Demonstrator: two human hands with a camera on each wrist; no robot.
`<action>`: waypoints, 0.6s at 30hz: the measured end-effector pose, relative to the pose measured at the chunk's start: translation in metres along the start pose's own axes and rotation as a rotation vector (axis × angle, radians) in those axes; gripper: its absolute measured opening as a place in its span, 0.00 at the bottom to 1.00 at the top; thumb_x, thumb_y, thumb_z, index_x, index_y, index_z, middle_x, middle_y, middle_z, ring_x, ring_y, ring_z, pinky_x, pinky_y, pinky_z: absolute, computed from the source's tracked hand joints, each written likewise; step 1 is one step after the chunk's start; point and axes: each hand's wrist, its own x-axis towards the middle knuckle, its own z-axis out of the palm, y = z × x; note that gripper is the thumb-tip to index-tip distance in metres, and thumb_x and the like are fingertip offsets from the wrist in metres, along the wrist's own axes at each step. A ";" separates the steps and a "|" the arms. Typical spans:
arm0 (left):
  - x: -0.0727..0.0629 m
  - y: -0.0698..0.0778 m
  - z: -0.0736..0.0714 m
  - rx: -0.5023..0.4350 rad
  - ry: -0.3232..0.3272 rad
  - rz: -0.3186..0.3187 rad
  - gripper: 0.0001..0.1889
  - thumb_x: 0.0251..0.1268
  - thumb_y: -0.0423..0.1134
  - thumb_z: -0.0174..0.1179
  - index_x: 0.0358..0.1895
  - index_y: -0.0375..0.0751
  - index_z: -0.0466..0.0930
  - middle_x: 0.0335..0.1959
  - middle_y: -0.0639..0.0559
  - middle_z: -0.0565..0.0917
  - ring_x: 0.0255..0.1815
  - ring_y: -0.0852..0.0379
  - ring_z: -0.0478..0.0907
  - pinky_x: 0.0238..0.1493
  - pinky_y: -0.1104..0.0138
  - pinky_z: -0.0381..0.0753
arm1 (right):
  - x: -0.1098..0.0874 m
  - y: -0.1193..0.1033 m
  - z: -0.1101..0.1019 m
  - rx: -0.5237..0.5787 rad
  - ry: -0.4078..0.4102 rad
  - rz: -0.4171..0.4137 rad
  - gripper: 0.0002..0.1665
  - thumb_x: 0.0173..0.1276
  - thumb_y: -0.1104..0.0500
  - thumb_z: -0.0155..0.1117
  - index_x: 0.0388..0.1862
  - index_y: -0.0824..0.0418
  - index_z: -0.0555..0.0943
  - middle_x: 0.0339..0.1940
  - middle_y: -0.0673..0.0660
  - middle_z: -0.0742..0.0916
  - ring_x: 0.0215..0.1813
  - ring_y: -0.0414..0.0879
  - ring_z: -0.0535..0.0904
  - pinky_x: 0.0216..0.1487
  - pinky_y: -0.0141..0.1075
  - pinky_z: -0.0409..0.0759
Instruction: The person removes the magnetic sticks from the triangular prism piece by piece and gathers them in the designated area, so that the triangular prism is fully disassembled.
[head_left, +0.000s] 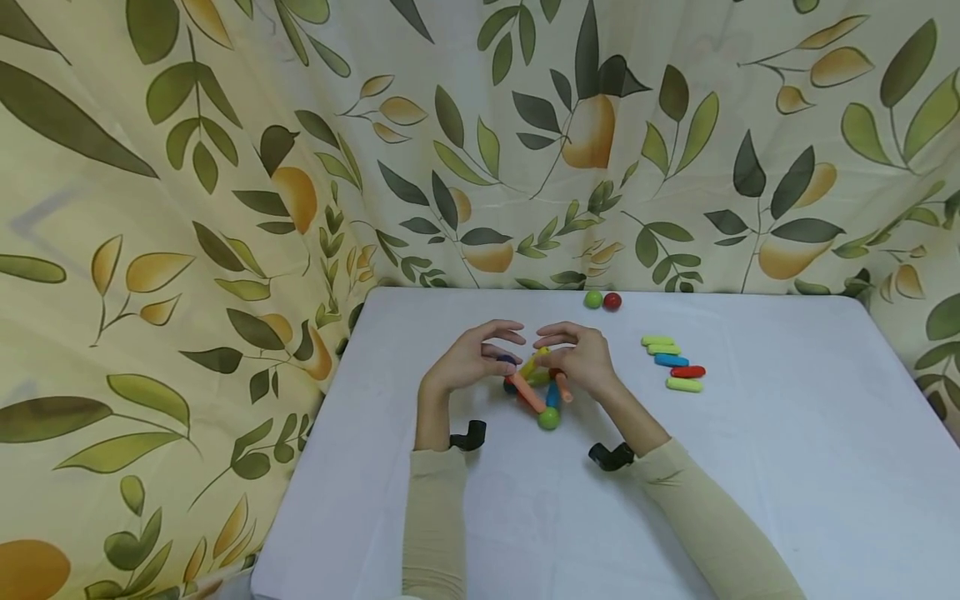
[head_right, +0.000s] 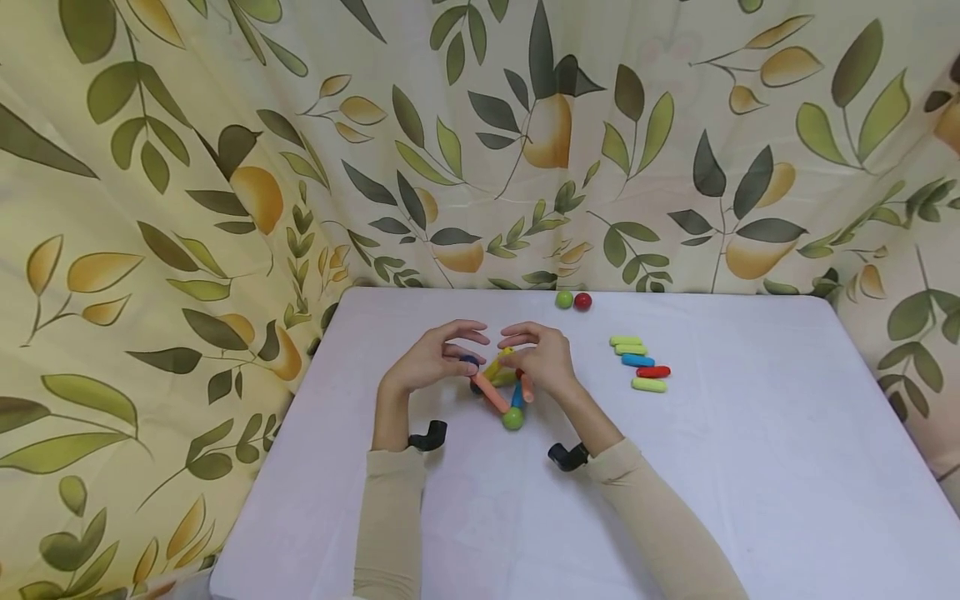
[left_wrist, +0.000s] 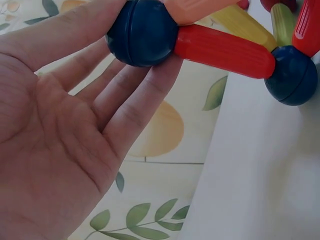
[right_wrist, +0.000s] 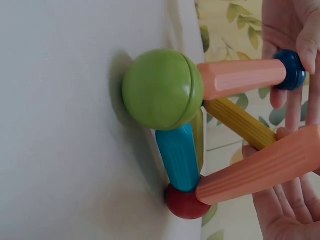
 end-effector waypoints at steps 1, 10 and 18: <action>0.001 0.000 0.001 0.005 0.006 0.000 0.34 0.65 0.25 0.70 0.72 0.50 0.73 0.62 0.47 0.82 0.54 0.50 0.87 0.53 0.59 0.87 | 0.000 0.000 0.000 0.004 0.002 -0.002 0.26 0.61 0.63 0.80 0.58 0.59 0.85 0.48 0.56 0.92 0.42 0.48 0.90 0.39 0.34 0.87; 0.004 0.002 0.007 0.025 0.017 -0.016 0.33 0.65 0.27 0.71 0.71 0.54 0.75 0.60 0.51 0.84 0.53 0.53 0.88 0.53 0.59 0.87 | 0.004 0.011 -0.006 0.173 0.029 0.095 0.30 0.64 0.63 0.78 0.64 0.64 0.81 0.56 0.64 0.89 0.44 0.50 0.91 0.47 0.36 0.88; 0.005 0.002 0.008 0.022 0.014 -0.023 0.34 0.64 0.26 0.71 0.71 0.55 0.75 0.60 0.51 0.84 0.53 0.52 0.88 0.53 0.59 0.87 | 0.006 0.013 -0.024 0.351 0.038 0.115 0.31 0.68 0.66 0.75 0.69 0.67 0.76 0.64 0.74 0.82 0.46 0.47 0.91 0.51 0.42 0.87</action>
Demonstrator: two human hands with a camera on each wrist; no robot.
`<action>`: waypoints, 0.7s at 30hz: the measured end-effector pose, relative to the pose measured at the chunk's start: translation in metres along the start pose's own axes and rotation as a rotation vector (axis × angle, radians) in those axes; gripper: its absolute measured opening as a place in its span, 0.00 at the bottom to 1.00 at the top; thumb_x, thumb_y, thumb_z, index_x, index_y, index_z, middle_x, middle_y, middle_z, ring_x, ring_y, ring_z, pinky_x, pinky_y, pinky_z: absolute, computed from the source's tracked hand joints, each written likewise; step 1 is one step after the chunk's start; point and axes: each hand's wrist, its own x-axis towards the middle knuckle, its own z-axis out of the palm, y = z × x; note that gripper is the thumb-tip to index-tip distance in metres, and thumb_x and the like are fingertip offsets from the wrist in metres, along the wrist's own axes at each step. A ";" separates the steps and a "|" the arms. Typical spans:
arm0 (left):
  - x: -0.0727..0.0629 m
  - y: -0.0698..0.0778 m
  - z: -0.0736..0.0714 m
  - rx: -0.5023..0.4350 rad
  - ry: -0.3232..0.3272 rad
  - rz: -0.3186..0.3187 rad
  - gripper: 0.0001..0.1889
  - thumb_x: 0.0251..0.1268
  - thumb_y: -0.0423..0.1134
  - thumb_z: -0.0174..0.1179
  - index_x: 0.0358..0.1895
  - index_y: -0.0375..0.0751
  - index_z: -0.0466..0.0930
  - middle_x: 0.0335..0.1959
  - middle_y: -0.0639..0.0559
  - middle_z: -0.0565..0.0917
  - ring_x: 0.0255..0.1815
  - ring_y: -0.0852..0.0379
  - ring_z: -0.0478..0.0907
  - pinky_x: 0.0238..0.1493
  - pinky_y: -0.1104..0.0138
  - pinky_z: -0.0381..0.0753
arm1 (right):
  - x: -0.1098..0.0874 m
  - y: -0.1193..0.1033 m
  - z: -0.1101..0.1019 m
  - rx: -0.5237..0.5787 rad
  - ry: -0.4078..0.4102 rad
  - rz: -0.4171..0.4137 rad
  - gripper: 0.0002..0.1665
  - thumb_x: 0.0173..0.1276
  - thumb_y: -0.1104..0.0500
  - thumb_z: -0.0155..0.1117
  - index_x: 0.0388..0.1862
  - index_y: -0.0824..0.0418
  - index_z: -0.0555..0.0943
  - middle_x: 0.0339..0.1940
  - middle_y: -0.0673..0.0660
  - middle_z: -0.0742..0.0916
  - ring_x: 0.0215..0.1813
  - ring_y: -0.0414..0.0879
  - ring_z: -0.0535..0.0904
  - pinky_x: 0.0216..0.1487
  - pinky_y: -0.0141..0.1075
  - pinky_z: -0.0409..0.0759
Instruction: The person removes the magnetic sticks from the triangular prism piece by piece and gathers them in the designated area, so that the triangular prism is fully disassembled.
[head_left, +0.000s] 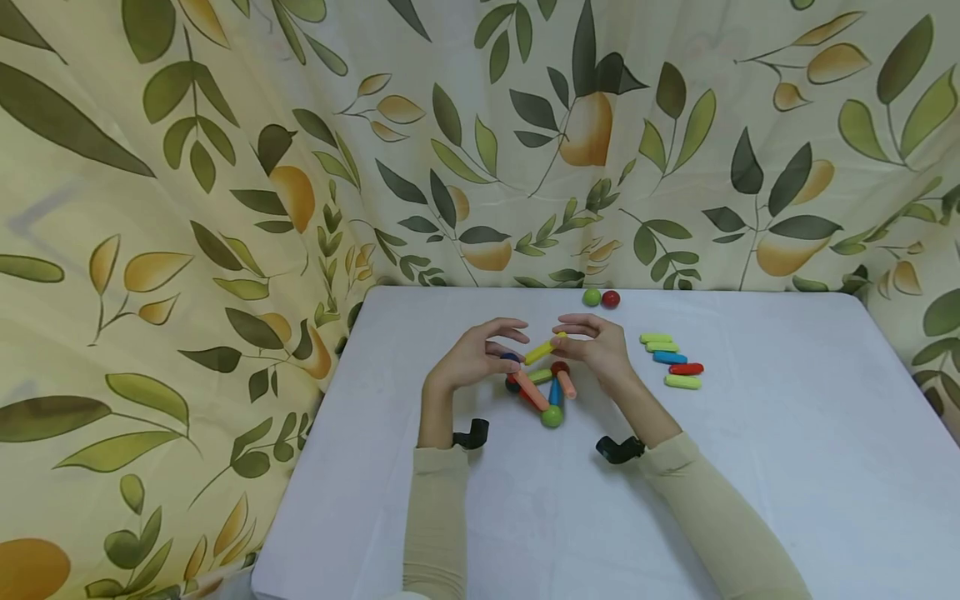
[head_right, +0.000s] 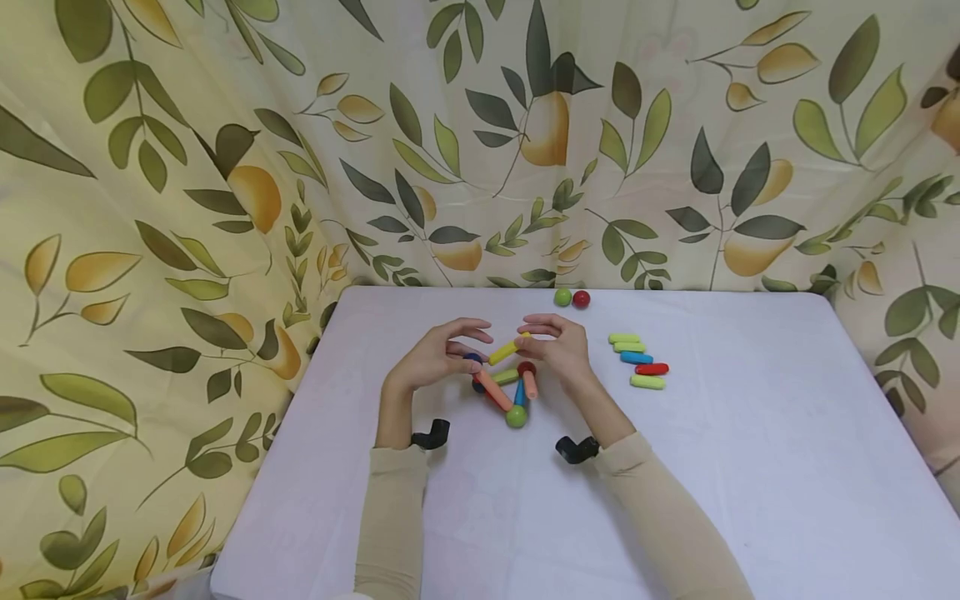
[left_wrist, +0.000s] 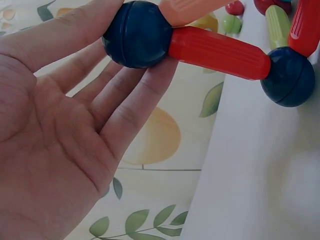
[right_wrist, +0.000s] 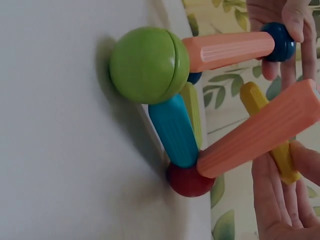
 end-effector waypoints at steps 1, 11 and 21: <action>0.000 0.000 0.000 0.000 0.001 0.000 0.34 0.64 0.25 0.71 0.71 0.55 0.75 0.60 0.51 0.84 0.53 0.52 0.88 0.53 0.59 0.87 | 0.000 -0.001 -0.001 -0.007 0.006 -0.002 0.30 0.68 0.65 0.75 0.68 0.66 0.76 0.64 0.73 0.82 0.46 0.47 0.91 0.52 0.42 0.87; -0.001 -0.001 -0.001 -0.017 -0.011 -0.005 0.35 0.64 0.25 0.71 0.72 0.52 0.74 0.61 0.49 0.83 0.53 0.51 0.88 0.53 0.59 0.88 | 0.008 0.000 -0.012 -0.012 0.115 0.085 0.34 0.71 0.62 0.73 0.73 0.68 0.72 0.58 0.62 0.84 0.47 0.43 0.90 0.60 0.45 0.83; -0.002 0.000 -0.003 -0.033 -0.040 0.029 0.36 0.63 0.25 0.71 0.73 0.50 0.73 0.62 0.46 0.82 0.58 0.36 0.85 0.54 0.59 0.87 | 0.034 0.007 -0.024 0.065 0.286 0.183 0.35 0.67 0.67 0.75 0.72 0.65 0.75 0.51 0.56 0.85 0.45 0.41 0.88 0.57 0.38 0.85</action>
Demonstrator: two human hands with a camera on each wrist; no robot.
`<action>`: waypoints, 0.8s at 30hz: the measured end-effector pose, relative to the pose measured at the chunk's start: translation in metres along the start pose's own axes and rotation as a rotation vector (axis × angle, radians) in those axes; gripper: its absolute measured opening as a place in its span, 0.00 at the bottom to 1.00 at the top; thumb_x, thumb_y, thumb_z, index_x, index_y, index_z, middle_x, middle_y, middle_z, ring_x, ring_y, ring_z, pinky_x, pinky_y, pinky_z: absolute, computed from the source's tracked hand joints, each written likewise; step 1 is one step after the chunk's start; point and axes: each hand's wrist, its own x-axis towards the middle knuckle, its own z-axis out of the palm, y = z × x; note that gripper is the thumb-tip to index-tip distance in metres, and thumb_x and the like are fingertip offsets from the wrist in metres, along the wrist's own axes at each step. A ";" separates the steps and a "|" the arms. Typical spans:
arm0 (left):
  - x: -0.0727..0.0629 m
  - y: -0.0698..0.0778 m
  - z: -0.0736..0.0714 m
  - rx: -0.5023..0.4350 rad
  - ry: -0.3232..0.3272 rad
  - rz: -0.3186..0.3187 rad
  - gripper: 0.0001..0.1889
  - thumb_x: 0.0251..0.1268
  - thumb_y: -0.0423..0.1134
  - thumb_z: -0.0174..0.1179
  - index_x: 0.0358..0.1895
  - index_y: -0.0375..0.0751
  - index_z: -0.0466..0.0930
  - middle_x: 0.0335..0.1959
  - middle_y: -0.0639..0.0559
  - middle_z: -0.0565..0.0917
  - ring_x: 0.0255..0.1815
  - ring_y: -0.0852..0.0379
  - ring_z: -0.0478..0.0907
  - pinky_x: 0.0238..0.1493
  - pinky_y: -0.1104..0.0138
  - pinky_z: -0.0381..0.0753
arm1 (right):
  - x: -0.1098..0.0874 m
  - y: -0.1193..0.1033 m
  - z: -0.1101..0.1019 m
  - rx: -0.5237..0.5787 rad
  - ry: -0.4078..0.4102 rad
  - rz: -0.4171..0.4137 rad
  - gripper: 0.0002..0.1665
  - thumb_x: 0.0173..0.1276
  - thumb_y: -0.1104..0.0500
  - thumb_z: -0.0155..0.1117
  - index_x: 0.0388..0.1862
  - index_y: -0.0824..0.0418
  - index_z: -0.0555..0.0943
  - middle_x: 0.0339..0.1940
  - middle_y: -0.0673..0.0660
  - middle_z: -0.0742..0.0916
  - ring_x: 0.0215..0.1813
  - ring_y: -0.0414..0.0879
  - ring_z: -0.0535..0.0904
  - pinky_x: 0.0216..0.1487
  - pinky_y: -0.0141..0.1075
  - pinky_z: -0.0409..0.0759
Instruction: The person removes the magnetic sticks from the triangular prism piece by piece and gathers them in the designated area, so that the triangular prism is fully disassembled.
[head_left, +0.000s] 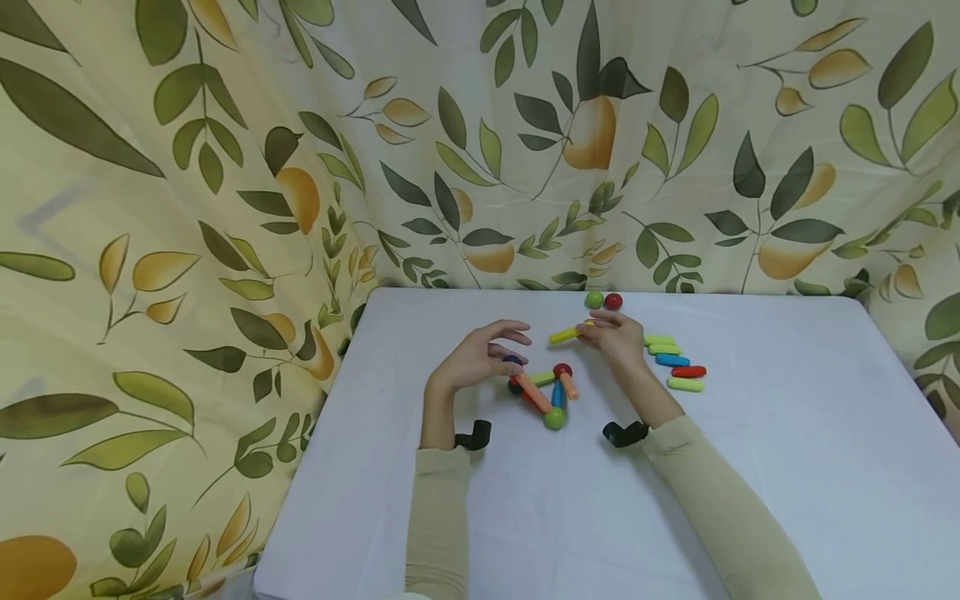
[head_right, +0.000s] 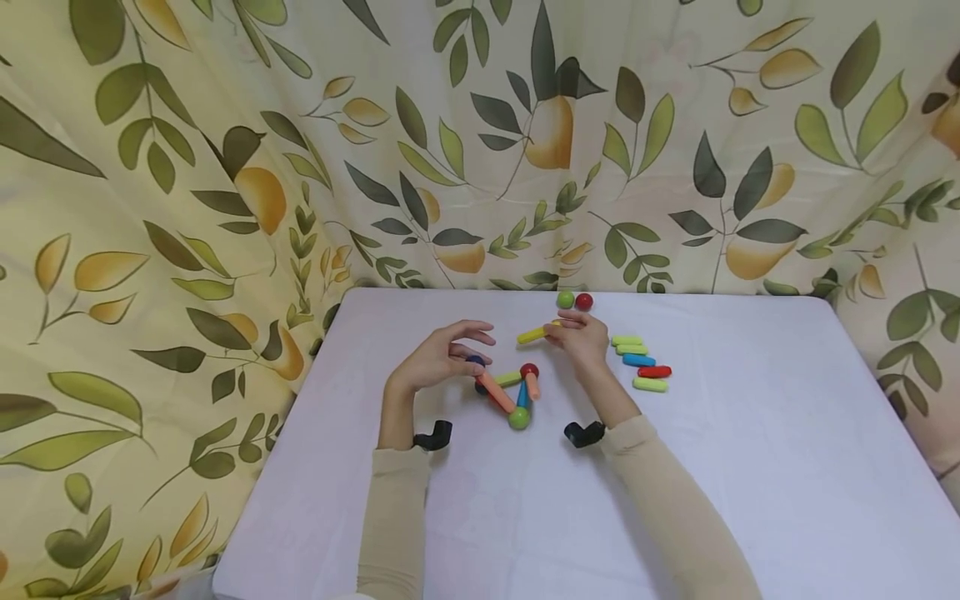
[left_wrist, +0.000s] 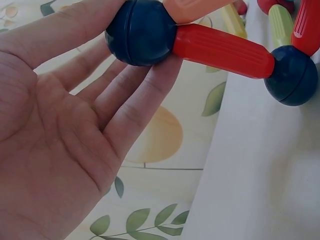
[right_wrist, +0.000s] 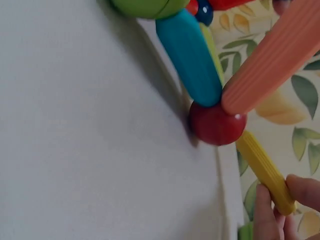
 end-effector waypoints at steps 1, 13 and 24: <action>0.000 0.000 0.000 0.004 0.000 0.000 0.36 0.63 0.25 0.71 0.73 0.50 0.73 0.61 0.46 0.82 0.58 0.36 0.84 0.54 0.59 0.87 | 0.003 0.001 -0.001 -0.004 0.023 0.010 0.35 0.67 0.66 0.75 0.72 0.64 0.76 0.51 0.55 0.85 0.45 0.41 0.88 0.56 0.37 0.85; -0.001 0.000 0.001 0.029 0.011 -0.004 0.35 0.64 0.25 0.71 0.72 0.53 0.74 0.61 0.50 0.83 0.57 0.40 0.86 0.53 0.59 0.87 | 0.022 0.011 -0.011 -0.046 0.183 0.035 0.31 0.66 0.66 0.75 0.68 0.62 0.79 0.46 0.51 0.87 0.49 0.38 0.84 0.57 0.32 0.84; 0.000 0.000 0.001 0.039 0.014 -0.003 0.35 0.64 0.24 0.71 0.72 0.52 0.73 0.60 0.51 0.83 0.54 0.49 0.88 0.53 0.59 0.87 | 0.025 0.004 -0.013 -0.176 0.168 -0.017 0.30 0.70 0.62 0.73 0.70 0.62 0.78 0.62 0.60 0.86 0.55 0.42 0.84 0.64 0.37 0.81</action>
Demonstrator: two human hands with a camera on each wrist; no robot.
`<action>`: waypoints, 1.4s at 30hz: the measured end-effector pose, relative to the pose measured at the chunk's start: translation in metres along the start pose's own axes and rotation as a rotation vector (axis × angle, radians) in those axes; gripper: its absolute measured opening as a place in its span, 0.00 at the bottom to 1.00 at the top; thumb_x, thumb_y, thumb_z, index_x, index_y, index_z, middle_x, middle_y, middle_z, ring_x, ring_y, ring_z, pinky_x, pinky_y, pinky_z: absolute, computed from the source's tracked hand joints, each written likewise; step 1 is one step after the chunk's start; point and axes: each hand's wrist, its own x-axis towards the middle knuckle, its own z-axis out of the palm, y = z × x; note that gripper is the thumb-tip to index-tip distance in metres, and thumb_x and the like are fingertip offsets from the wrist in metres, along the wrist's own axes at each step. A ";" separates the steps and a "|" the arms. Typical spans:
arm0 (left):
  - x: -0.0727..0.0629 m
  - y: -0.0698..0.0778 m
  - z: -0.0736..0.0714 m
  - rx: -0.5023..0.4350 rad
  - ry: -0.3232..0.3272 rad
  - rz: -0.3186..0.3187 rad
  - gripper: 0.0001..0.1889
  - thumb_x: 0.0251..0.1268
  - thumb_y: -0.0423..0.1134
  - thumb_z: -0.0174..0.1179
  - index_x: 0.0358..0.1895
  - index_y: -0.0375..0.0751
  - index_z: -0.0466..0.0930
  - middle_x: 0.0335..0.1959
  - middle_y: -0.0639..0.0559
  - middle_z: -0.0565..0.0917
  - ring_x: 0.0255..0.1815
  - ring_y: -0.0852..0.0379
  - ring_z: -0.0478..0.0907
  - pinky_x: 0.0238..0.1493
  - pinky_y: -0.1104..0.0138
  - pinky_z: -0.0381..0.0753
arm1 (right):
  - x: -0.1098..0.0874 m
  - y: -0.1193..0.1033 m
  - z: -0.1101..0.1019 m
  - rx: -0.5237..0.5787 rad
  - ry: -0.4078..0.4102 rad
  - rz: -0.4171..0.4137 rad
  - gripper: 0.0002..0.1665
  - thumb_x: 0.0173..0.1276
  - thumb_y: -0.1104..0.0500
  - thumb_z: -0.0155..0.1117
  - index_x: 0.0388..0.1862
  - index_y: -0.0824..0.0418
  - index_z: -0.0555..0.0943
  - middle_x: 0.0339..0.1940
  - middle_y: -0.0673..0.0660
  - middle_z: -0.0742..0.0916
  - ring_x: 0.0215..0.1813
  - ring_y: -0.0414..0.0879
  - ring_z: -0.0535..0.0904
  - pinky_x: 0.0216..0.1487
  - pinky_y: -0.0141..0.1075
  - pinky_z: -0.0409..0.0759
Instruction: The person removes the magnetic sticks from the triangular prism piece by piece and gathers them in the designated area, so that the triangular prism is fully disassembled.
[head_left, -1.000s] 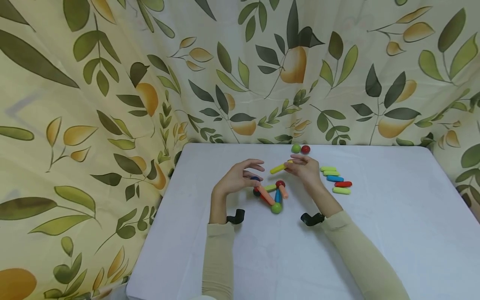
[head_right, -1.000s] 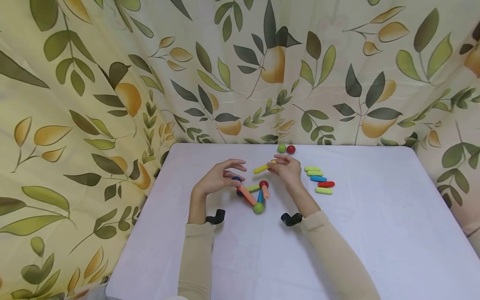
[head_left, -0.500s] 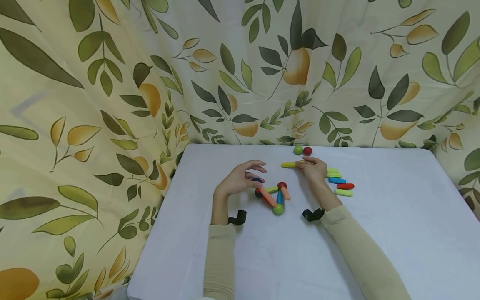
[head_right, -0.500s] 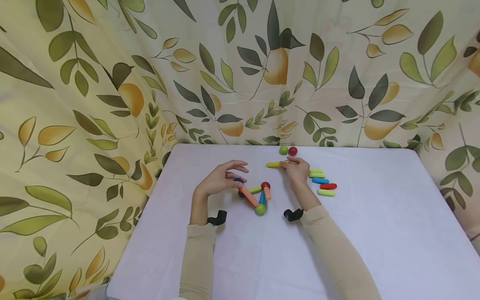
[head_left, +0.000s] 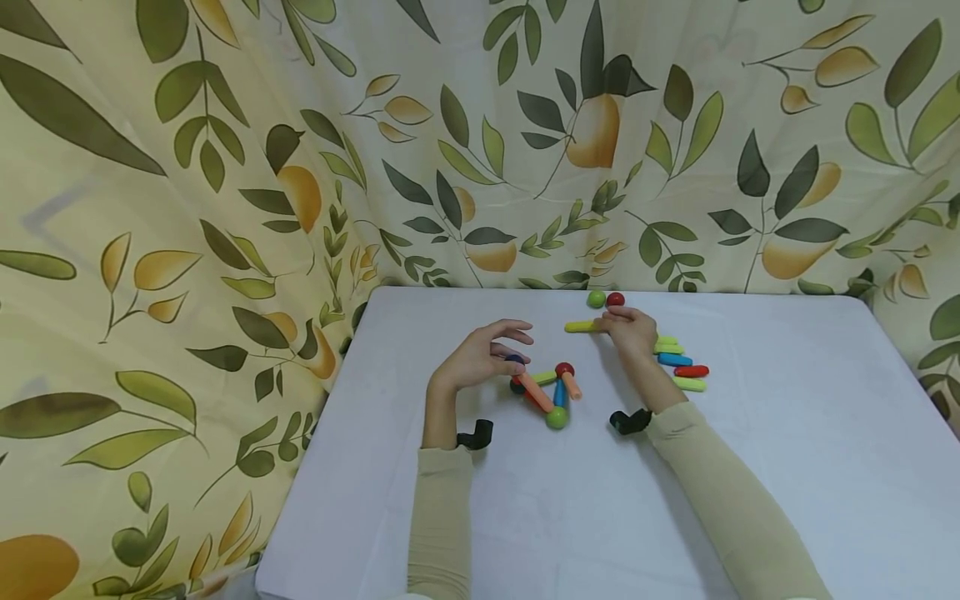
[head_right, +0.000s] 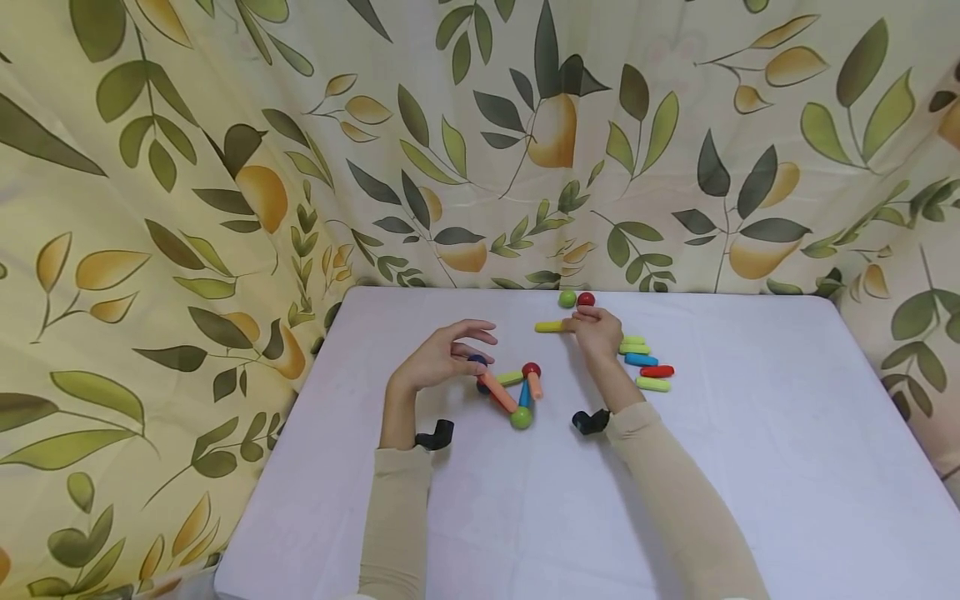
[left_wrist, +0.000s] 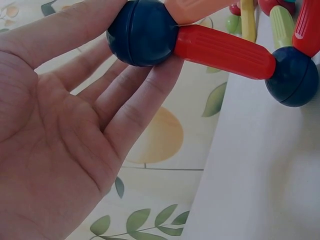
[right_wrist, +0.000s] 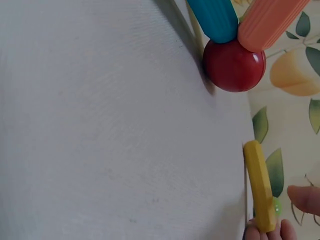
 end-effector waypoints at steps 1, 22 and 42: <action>0.000 0.000 0.000 0.000 0.000 0.001 0.35 0.64 0.25 0.71 0.72 0.52 0.73 0.60 0.50 0.83 0.54 0.49 0.88 0.53 0.59 0.87 | -0.001 -0.001 0.000 -0.019 0.002 -0.001 0.30 0.71 0.60 0.72 0.70 0.62 0.78 0.63 0.60 0.85 0.56 0.43 0.84 0.64 0.37 0.81; 0.000 0.002 0.000 -0.013 -0.005 -0.001 0.35 0.64 0.25 0.71 0.73 0.50 0.73 0.62 0.48 0.82 0.55 0.47 0.87 0.53 0.60 0.87 | -0.056 -0.012 -0.018 -0.206 -0.204 -0.340 0.22 0.73 0.53 0.72 0.61 0.62 0.83 0.57 0.61 0.88 0.48 0.36 0.84 0.49 0.22 0.81; 0.000 0.002 0.000 -0.016 -0.007 -0.021 0.34 0.65 0.26 0.71 0.73 0.52 0.73 0.62 0.49 0.82 0.55 0.52 0.87 0.54 0.59 0.87 | -0.086 0.000 -0.038 -0.269 -0.850 -0.579 0.39 0.57 0.71 0.80 0.68 0.59 0.79 0.67 0.64 0.82 0.71 0.67 0.75 0.69 0.63 0.73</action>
